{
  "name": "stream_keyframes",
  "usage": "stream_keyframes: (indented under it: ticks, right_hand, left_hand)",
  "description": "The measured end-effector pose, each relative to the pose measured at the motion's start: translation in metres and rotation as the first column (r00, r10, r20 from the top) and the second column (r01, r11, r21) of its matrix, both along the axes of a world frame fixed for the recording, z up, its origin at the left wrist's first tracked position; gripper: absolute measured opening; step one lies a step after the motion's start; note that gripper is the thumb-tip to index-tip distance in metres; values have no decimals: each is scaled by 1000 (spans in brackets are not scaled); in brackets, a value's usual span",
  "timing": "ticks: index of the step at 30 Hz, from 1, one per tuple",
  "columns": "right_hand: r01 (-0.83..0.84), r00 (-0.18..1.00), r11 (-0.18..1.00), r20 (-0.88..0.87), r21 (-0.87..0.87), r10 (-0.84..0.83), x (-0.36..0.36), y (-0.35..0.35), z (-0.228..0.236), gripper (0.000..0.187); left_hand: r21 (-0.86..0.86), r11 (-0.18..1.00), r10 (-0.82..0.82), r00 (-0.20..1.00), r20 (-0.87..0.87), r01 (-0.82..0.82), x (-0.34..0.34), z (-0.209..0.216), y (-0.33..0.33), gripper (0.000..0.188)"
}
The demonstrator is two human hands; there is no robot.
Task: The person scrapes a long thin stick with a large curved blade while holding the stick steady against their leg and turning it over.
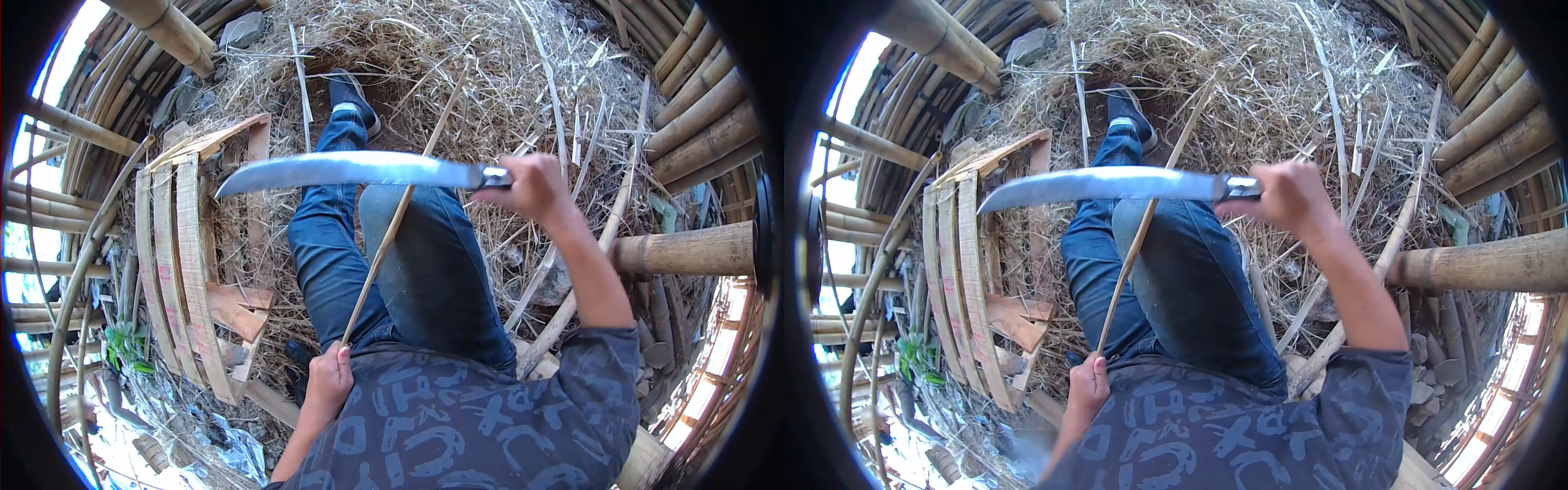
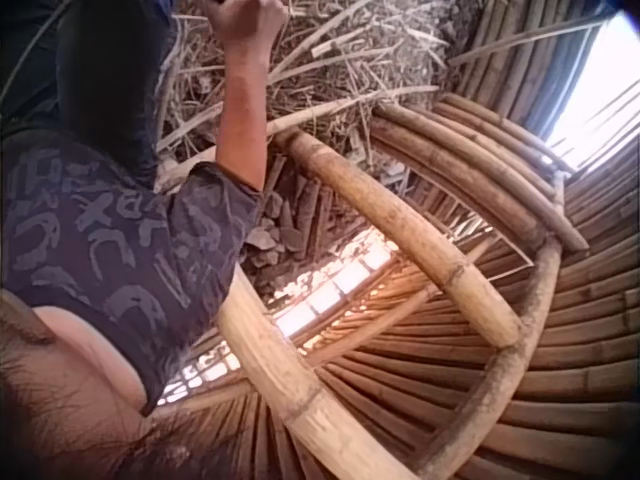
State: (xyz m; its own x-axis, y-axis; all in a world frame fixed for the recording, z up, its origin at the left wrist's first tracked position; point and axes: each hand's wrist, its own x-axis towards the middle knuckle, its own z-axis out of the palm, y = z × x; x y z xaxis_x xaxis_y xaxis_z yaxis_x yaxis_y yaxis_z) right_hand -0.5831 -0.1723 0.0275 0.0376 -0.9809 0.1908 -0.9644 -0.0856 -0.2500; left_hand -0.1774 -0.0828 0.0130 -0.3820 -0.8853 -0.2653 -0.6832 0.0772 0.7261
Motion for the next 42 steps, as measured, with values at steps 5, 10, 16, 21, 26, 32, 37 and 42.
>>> stream_keyframes:
  ticks: [5, 10, 16, 21, 26, 32, 37, 42]
  right_hand:
    - [323, 940, 943, 93, 76, -329, -93, -10, -28, 67]
    - [264, 951, 964, 180, -40, -253, -34, 6, -10, 62]
    - [242, 959, 966, 176, -94, -223, -75, -16, -29, 57]
    - [666, 704, 704, 105, 246, -703, -145, -9, -30, 75]
    - [547, 248, 659, 652, 517, -717, -45, 68, -100, 64]
    - [542, -200, 622, 805, 565, -558, 53, 73, -154, 61]
    - [582, 134, 790, 935, 193, -327, 15, 57, -77, 61]
    - [284, 797, 956, 571, -68, -196, 5, 32, -11, 57]
  left_hand:
    - [45, 999, 27, 999, -27, -25, -7, 19, -8, 24]
    - [104, 995, 2, 1000, -18, 0, -7, 13, -11, 25]
    - [106, 994, -19, 999, -28, 22, 6, 10, -3, 26]
    - [110, 994, 13, 1000, -24, -10, 8, 4, 2, 27]
    - [530, 841, 78, 946, -316, 107, 20, -21, -5, 35]
    - [681, 718, 199, 894, -401, 145, 26, -22, -20, 37]
    - [359, 931, -36, 994, -107, 72, 10, 3, -16, 31]
    - [211, 976, -45, 999, -9, 46, 4, 7, -8, 27]
